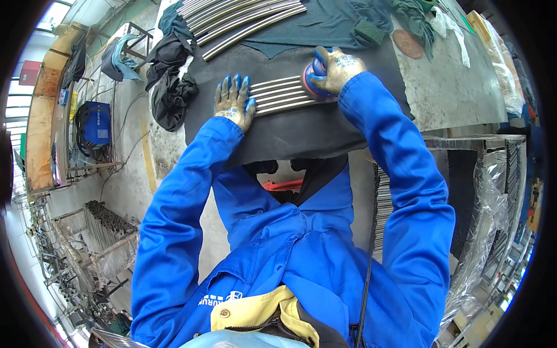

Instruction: Polishing a set of metal rods on a workbench using a handheld pneumatic tool and a cloth.

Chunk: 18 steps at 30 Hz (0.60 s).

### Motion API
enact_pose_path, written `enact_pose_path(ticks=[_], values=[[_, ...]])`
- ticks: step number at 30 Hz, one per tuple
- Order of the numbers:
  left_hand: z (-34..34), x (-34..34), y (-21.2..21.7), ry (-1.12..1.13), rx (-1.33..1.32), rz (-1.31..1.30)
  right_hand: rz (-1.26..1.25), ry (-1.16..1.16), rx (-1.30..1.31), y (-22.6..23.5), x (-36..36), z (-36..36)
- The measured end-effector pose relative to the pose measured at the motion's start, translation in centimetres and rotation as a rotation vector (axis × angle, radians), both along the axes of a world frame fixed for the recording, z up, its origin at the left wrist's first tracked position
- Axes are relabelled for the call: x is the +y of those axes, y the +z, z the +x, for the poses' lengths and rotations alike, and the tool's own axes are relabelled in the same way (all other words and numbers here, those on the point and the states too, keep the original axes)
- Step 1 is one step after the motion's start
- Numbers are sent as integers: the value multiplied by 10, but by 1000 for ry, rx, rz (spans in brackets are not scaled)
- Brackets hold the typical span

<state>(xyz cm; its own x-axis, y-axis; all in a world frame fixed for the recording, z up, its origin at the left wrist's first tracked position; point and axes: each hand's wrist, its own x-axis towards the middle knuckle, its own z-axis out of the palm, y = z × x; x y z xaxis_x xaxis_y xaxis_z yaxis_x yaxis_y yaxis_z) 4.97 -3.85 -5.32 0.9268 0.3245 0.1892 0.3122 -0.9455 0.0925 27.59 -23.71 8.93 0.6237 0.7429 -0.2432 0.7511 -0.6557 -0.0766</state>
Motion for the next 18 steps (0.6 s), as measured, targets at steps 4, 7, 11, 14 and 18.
enact_pose_path(ticks=[4,7,11,14,18], values=[[-5,-4,2,-1,12,-2,-10,23,18,6,-2,-9],[-6,-6,3,-3,25,-1,-27,30,20,6,-6,-10],[-4,-5,7,14,97,25,-8,-30,-24,0,-18,4],[-4,-4,7,6,66,13,33,-46,-30,-4,-18,2],[-4,-3,7,4,39,8,77,-20,-20,-6,-6,-8]])
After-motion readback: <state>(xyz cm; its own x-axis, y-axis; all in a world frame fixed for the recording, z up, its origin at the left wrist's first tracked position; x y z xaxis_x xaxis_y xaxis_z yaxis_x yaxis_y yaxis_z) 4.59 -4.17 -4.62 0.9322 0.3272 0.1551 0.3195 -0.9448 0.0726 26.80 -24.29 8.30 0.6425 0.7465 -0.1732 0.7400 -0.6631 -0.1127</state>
